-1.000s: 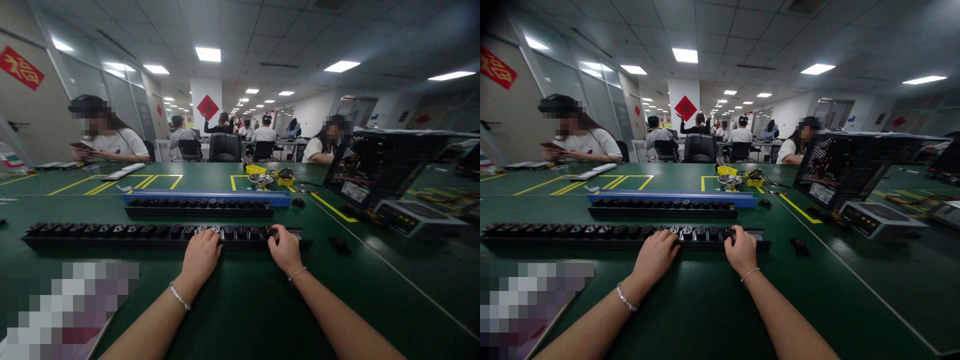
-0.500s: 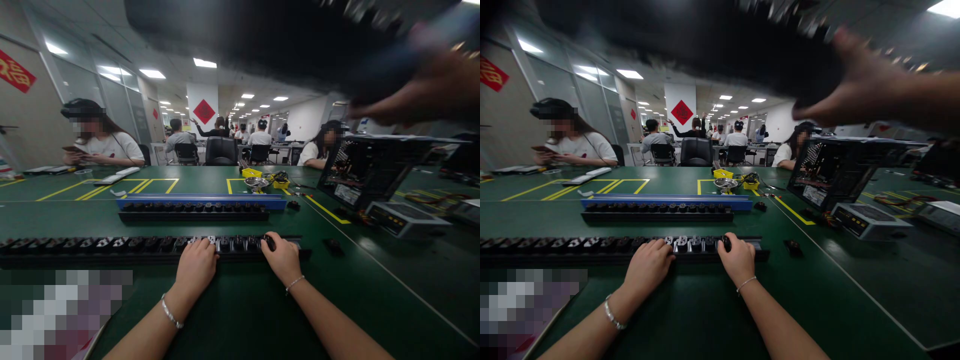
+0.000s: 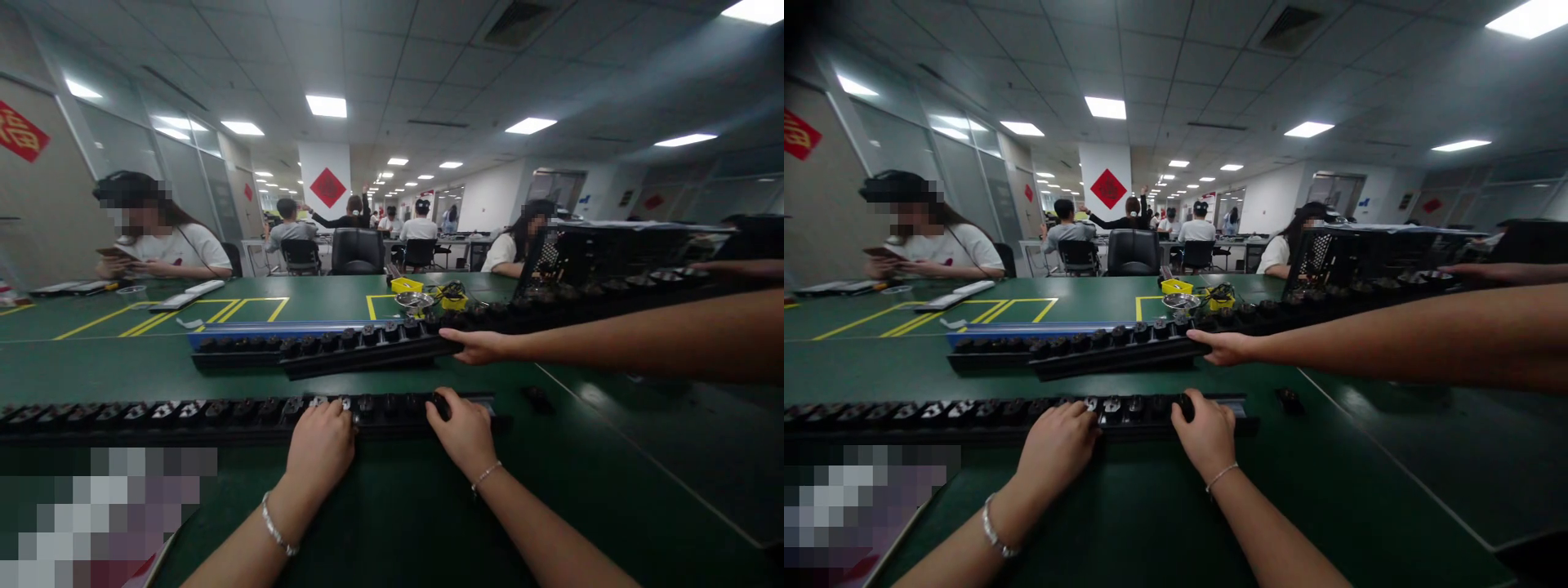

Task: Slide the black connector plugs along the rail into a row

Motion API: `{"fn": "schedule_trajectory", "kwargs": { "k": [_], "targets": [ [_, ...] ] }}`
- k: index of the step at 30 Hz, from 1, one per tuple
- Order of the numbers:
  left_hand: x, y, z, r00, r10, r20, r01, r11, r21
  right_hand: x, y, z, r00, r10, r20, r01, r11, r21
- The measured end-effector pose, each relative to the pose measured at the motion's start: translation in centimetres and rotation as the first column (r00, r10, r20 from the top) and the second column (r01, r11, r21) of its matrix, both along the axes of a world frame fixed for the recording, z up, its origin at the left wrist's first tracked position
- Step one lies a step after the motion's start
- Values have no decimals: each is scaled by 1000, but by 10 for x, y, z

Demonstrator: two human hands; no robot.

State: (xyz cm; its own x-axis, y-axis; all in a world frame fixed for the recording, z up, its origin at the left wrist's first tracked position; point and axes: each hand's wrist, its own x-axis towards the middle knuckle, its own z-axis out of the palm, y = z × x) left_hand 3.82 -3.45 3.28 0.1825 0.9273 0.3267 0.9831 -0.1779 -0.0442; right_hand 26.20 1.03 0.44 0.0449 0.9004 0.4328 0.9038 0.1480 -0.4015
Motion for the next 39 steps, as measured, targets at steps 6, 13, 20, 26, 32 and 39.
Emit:
{"fn": "schedule_trajectory", "kwargs": {
  "k": [6, 13, 20, 26, 32, 39],
  "targets": [
    [1, -1, 1, 1000, -5, 8, 5, 1000, -8, 0, 1, -6, 1000, 2, 9, -3, 998, 57],
    [3, 1, 1, 999, 10, 43, -8, 999, -34, 0, 4, -10, 999, -30, 45, 24, 991, 133],
    [3, 1, 1, 999, 0, 51, 0, 1000, -10, 1, 6, -9, 1000, -29, 12, 28, 997, 76],
    [2, 2, 0, 997, 9, 70, -8, 1000, -18, 1, 8, -9, 1000, -23, -13, 24, 997, 72],
    [2, 5, -2, 999, 17, 37, -18, 999, 42, 3, 14, -11, 1000, -8, 16, 6, 994, 113],
    [2, 5, -2, 999, 9, 43, -12, 998, 67, 4, 14, -9, 996, -51, 68, 41, 988, 149]
  ]
}}
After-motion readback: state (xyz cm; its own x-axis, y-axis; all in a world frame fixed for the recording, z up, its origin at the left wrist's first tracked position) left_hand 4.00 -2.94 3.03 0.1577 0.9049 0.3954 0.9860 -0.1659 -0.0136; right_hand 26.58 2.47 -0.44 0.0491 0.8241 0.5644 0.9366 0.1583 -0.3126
